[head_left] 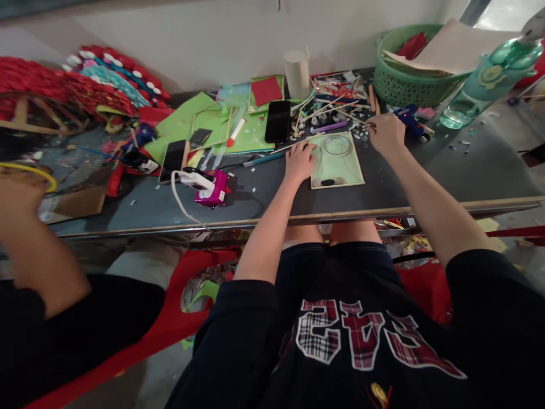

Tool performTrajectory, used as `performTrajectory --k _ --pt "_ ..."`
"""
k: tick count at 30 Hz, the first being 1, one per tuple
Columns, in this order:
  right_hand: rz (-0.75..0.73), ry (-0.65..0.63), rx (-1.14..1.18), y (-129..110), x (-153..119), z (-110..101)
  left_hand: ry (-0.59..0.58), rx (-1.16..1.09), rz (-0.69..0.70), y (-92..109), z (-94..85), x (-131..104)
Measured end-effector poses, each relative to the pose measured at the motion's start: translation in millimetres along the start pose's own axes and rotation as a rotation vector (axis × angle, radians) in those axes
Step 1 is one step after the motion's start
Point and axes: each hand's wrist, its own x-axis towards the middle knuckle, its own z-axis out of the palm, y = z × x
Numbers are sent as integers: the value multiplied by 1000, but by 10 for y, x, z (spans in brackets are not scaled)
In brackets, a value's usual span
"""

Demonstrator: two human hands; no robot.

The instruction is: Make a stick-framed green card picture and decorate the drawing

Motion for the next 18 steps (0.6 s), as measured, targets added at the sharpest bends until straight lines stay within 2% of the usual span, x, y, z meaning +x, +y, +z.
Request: performTrajectory --k 5,8,11,13,18 --pt "-6 31 16 -97 -120 23 -6 1 -7 7 -7 -2" --pt "-128 56 39 -170 -204 51 -6 9 -2 -1 5 5" --pt "-388 -80 105 -230 -241 126 6 19 -1 -4 15 3" --pt "-500 -176 131 -256 -234 197 10 29 -6 2 13 -3" --pt "-491 -208 191 -276 -191 322 15 61 -21 20 -2 10"
